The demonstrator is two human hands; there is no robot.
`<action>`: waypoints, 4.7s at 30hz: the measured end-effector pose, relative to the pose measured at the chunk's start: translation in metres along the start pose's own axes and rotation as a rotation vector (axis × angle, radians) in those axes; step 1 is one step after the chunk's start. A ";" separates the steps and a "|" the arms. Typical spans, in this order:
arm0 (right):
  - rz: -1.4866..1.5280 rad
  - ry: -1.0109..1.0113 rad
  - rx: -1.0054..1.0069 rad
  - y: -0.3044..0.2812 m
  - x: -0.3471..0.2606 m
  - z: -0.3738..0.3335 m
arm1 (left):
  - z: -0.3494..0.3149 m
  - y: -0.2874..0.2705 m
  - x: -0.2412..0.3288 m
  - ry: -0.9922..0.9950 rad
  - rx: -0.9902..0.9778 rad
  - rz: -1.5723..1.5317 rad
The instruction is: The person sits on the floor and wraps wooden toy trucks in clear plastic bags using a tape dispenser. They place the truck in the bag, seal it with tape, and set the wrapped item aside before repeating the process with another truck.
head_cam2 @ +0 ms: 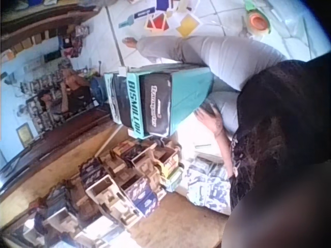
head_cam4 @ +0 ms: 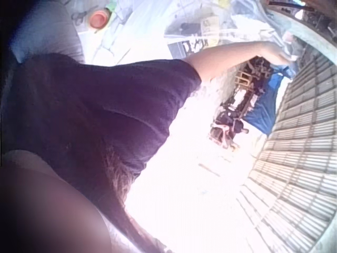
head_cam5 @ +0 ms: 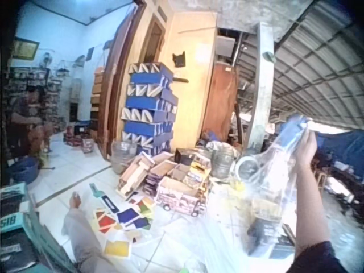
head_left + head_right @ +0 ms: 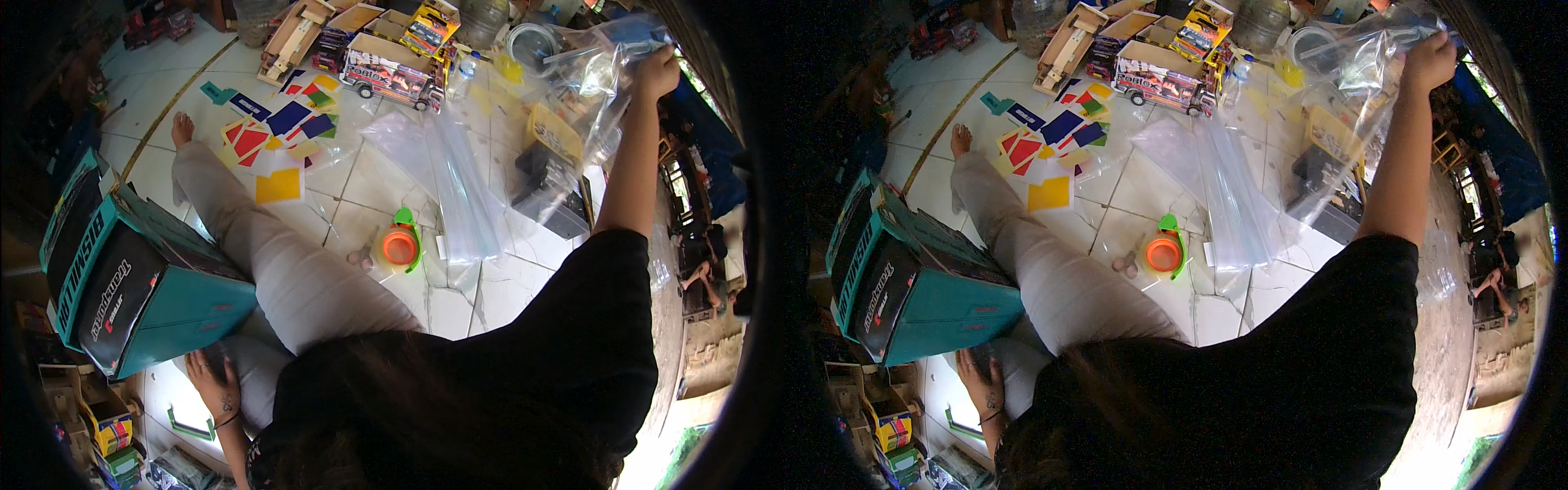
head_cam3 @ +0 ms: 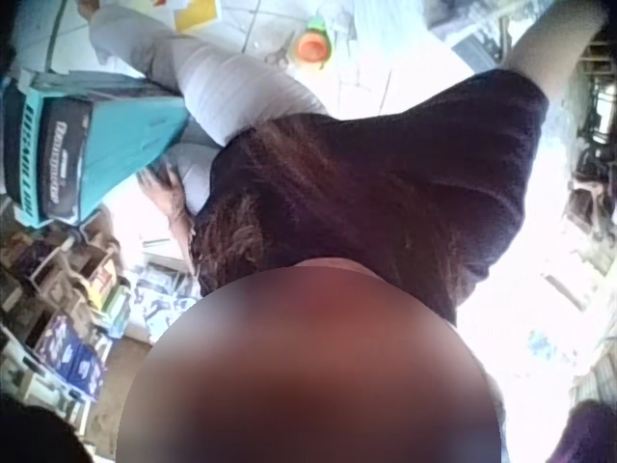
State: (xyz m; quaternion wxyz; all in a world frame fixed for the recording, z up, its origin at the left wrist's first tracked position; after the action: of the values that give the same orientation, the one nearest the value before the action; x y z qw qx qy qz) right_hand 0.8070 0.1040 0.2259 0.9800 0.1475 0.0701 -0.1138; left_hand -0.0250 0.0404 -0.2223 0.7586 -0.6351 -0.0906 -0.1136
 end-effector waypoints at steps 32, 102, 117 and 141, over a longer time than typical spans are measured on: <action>0.869 -0.169 -1.741 -0.173 -0.381 -0.381 | 0.158 0.077 0.222 -0.480 -0.482 -1.705; 1.473 0.991 -2.225 -0.208 -0.449 -0.493 | 0.103 0.090 0.156 -0.360 -0.431 -1.335; 1.047 -0.061 -1.544 -0.121 -0.403 -0.393 | 0.098 0.048 0.174 0.152 0.009 -1.198; 0.484 -0.211 -1.464 -0.097 -0.371 -0.370 | 0.134 0.026 0.167 -0.194 0.033 -1.240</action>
State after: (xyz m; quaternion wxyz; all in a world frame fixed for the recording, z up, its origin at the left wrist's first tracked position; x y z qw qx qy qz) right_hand 0.3870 0.2020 -0.0877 0.8268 -0.5376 -0.0002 0.1654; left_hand 0.1435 0.1668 -0.1758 0.5497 -0.4599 -0.5125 -0.4729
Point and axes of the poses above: each hand's wrist, its own z-axis towards the middle knuckle, its own y-axis out of the palm, x = y × z, the point moved 9 cm from there along z, towards the middle knuckle, and after that the axes turned 4 degrees about -x, right-handed, at the moved point
